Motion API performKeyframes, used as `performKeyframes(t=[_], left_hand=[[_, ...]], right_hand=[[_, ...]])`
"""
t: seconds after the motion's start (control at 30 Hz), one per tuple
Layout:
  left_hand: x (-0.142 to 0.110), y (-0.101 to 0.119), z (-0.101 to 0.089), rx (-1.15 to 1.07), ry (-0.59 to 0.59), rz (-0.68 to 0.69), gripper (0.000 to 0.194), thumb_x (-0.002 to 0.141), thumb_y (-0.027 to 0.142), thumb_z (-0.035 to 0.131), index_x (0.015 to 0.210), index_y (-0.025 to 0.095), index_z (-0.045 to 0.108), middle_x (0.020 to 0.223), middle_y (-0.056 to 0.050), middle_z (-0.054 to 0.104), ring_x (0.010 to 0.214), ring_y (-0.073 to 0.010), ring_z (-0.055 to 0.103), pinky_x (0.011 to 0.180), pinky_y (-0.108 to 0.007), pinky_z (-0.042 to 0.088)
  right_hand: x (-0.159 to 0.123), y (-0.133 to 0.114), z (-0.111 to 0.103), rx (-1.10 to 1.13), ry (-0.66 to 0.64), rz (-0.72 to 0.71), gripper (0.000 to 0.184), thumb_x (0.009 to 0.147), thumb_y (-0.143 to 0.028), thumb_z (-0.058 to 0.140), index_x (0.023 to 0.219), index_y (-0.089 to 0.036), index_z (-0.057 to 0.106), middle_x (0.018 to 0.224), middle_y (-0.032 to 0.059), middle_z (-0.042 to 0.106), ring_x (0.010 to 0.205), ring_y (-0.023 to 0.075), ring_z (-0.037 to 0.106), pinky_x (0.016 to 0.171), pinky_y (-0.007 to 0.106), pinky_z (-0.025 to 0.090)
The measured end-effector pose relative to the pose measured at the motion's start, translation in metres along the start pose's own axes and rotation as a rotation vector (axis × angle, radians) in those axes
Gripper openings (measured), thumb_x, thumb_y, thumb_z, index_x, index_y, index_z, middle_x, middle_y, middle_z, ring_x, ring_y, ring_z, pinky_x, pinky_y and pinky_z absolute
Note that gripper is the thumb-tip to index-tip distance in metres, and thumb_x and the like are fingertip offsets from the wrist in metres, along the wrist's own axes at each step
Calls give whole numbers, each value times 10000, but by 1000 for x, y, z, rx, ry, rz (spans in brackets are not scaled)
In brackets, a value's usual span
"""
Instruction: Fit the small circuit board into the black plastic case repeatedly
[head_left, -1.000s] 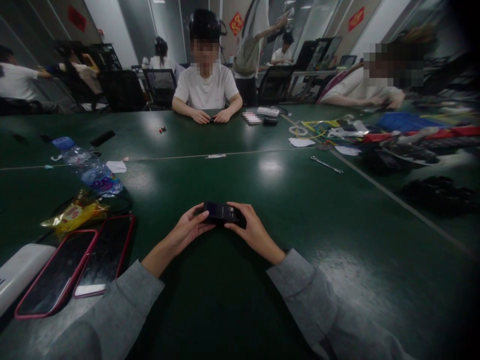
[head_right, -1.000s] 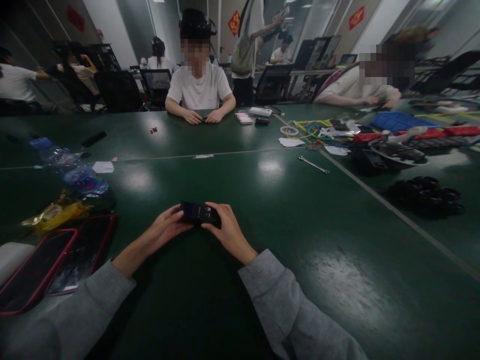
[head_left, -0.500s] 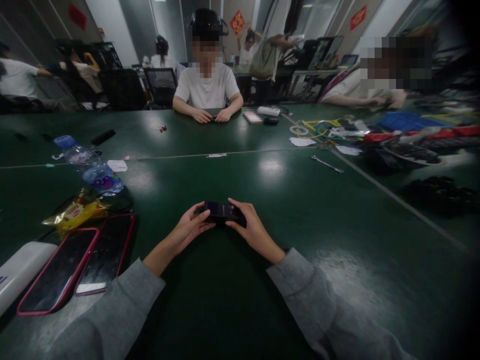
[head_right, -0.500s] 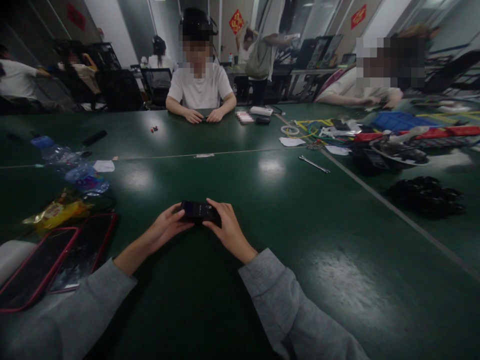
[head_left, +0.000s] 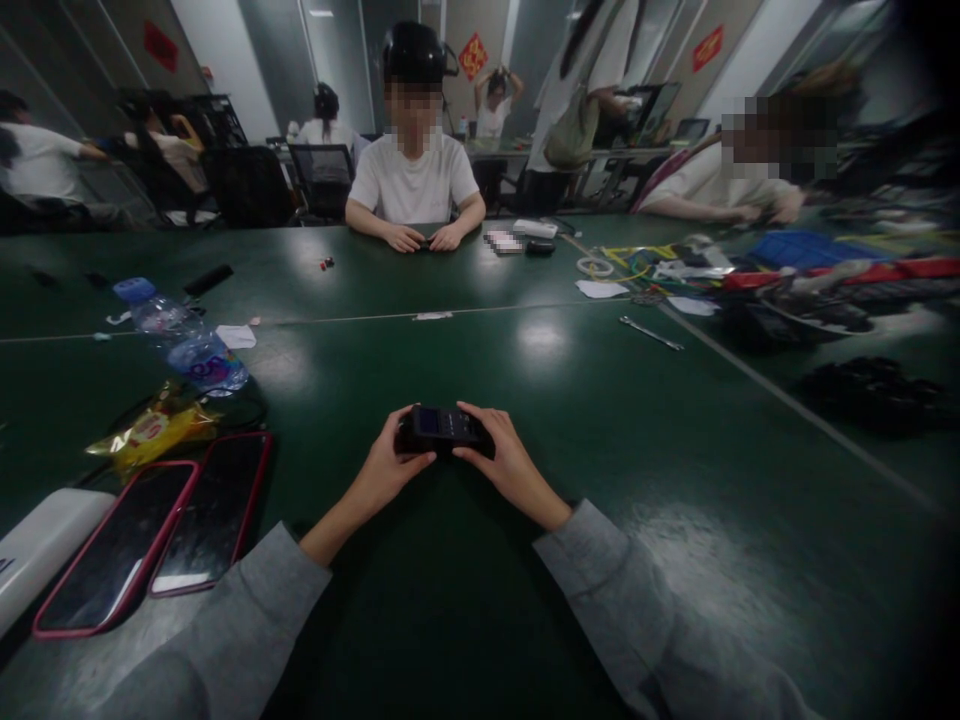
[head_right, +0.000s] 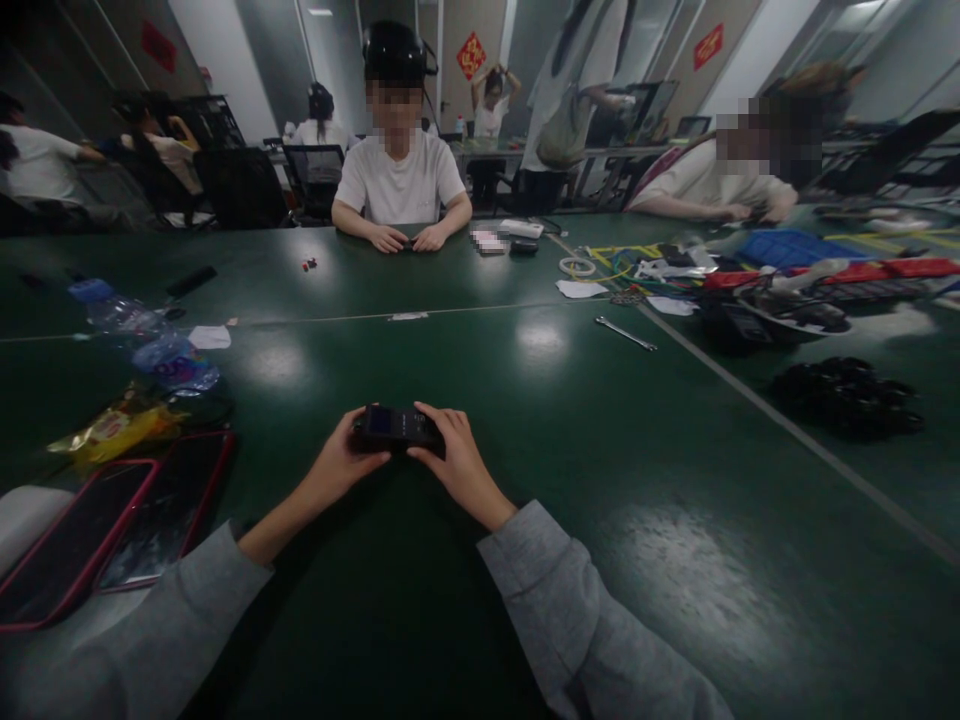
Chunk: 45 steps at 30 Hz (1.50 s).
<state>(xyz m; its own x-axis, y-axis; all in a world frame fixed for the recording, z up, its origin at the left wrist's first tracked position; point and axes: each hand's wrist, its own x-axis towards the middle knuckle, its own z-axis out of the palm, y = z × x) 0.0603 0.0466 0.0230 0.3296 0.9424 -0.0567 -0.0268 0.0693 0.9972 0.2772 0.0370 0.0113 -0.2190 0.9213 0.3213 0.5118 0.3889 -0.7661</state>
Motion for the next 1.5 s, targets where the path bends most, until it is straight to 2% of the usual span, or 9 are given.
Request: performKeyframes(t=[0.1, 0.23, 0.43, 0.63, 0.73, 0.87, 1.13, 1.43, 1.5], left_hand=[[1, -1, -3, 9, 18, -26, 708, 713, 221, 793, 1331, 221, 449, 1278, -134, 582, 1213, -304, 556, 1086, -521, 366], [2, 5, -8, -188, 27, -155, 842, 677, 137, 812, 1405, 206, 395, 1249, -128, 608, 1172, -259, 583, 1098, -491, 371], [4, 9, -12, -381, -27, -283, 603, 709, 53, 776, 1260, 142, 548, 1283, -136, 592, 1196, -224, 580, 1133, -412, 369], [4, 7, -12, -529, -34, -352, 636, 749, 43, 745, 1303, 147, 451, 1205, -155, 631, 1051, -245, 681, 1063, -435, 460], [3, 8, -12, -563, -71, -355, 645, 799, 86, 718, 1354, 129, 394, 1238, -193, 618, 1073, -266, 676, 1066, -440, 454], [4, 7, -13, -592, -97, -339, 599, 836, 168, 706, 1357, 108, 415, 1277, -217, 598, 1077, -275, 674, 1068, -440, 447], [6, 5, -12, -594, -48, -350, 488, 827, 136, 702, 1268, 99, 498, 1170, -179, 663, 976, -242, 709, 1004, -408, 498], [7, 5, -13, -586, -51, -368, 517, 846, 185, 696, 1306, 108, 474, 1228, -188, 633, 1018, -243, 692, 1037, -421, 471], [7, 4, -14, -589, -63, -371, 496, 857, 200, 686, 1300, 112, 481, 1224, -184, 634, 1015, -238, 692, 1050, -429, 457]], right_hand=[[0, 2, 0, 9, -13, 1, 583, 842, -287, 683, 1371, -333, 444, 1213, 65, 567, 1133, 268, 499, 985, 524, 452], [0, 5, 1, 28, 16, 18, 550, 831, -279, 698, 1332, -292, 473, 1240, 73, 564, 1138, 254, 526, 995, 489, 451], [1, 4, 2, 85, 29, 22, 527, 820, -261, 706, 1299, -274, 488, 1271, 71, 575, 1181, 246, 551, 1027, 462, 442], [2, 3, 2, 98, 14, -10, 523, 820, -242, 703, 1299, -276, 495, 1261, 66, 585, 1178, 239, 562, 1017, 445, 453], [2, 3, 1, 93, 8, -14, 523, 823, -236, 702, 1301, -273, 492, 1255, 66, 587, 1172, 236, 562, 1015, 440, 453], [2, 2, 2, 85, 3, -12, 525, 828, -247, 698, 1308, -276, 488, 1254, 68, 584, 1169, 239, 562, 1013, 446, 456], [2, 1, 2, 71, -16, -24, 527, 835, -263, 688, 1317, -290, 478, 1251, 66, 580, 1165, 247, 563, 1008, 461, 460], [0, 0, 3, 62, -14, -5, 662, 813, -320, 712, 1397, -299, 400, 1315, 72, 541, 1214, 244, 532, 1047, 448, 432], [0, 1, 3, 50, -9, -11, 644, 819, -319, 707, 1390, -297, 412, 1291, 74, 544, 1196, 244, 536, 1035, 453, 439]])
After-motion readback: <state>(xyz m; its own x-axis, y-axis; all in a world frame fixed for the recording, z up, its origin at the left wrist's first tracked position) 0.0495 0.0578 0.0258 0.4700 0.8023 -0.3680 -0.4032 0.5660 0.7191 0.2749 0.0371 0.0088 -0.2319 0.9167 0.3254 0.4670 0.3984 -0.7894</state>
